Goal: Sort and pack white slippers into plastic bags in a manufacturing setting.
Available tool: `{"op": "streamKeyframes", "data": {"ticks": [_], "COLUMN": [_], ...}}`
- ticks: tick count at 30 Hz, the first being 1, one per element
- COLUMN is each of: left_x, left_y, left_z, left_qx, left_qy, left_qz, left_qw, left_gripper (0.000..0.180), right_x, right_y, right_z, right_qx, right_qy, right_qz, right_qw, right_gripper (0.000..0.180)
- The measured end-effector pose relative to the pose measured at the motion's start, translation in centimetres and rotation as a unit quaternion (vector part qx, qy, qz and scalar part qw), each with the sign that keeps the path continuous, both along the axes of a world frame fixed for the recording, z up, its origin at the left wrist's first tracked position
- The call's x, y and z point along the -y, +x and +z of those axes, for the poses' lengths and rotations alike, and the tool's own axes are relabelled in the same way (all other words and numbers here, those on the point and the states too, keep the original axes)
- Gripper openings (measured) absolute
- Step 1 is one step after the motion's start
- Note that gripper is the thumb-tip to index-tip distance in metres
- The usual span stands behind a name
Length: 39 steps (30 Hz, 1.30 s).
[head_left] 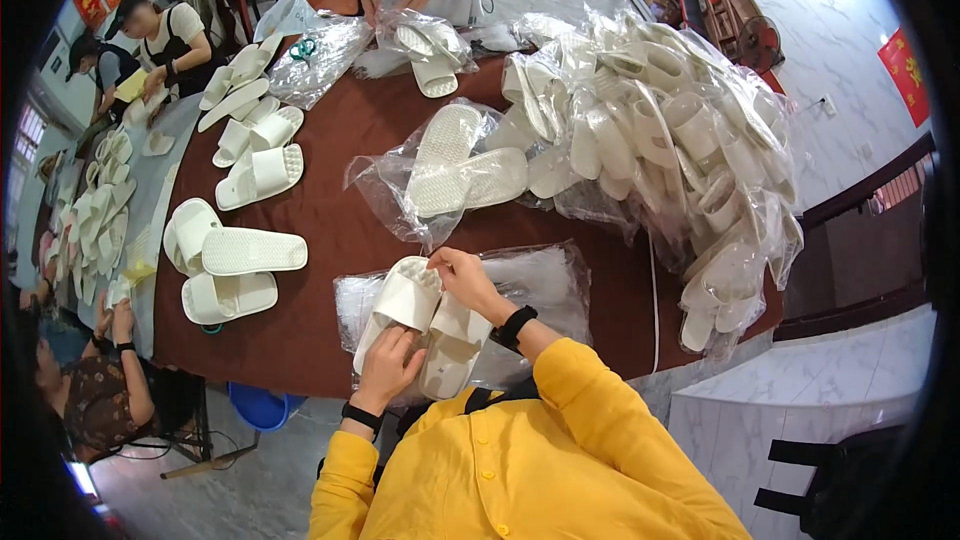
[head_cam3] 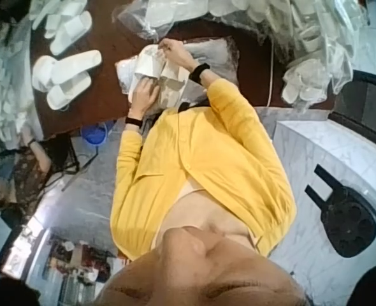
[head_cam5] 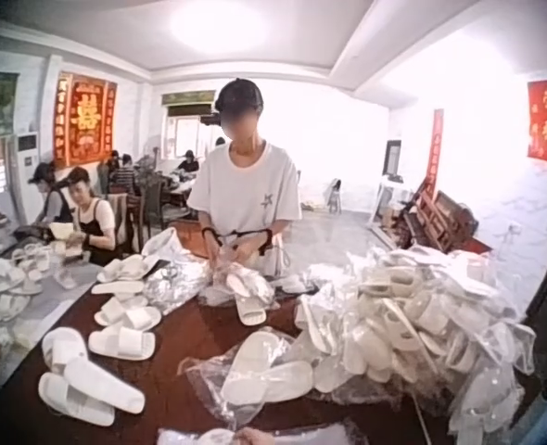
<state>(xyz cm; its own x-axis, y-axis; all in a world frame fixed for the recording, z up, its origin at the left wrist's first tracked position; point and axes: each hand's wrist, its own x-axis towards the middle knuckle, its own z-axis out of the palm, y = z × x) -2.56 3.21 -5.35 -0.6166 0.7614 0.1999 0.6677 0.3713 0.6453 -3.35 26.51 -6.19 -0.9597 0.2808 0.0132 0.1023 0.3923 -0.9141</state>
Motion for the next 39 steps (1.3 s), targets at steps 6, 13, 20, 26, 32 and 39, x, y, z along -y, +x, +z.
{"op": "streamKeyframes", "data": {"ticks": [6,13,20,26,32,39], "left_x": [-0.1,0.1,-0.3,-6.5,-7.7,-7.5], "left_y": [-0.1,0.0,-0.7,-2.2,-1.1,-0.4], "left_z": [0.3,0.9,3.2,3.9,3.3,4.1], "left_qx": [0.002,0.008,0.025,0.201,0.211,0.172], "left_qy": [0.019,0.019,0.115,0.148,0.158,0.174], "left_qz": [0.012,0.006,0.166,0.048,0.114,0.113], "left_qw": [1.000,1.000,0.979,0.967,0.958,0.963], "left_gripper": [0.029,0.025,0.023,0.030,0.018,0.008], "right_x": [0.7,0.5,0.3,0.8,1.0,0.9], "right_y": [-1.9,-1.5,2.8,5.7,7.6,8.7], "right_z": [0.7,1.8,5.4,4.6,4.9,8.4], "right_qx": [0.089,0.052,0.011,0.005,-0.097,-0.058], "right_qy": [-0.116,-0.168,-0.116,-0.145,-0.186,-0.212], "right_qz": [0.012,0.007,0.061,0.031,-0.078,-0.074], "right_qw": [0.989,0.984,0.991,0.989,0.975,0.973], "right_gripper": [0.025,0.023,0.018,0.018,0.019,0.023]}}
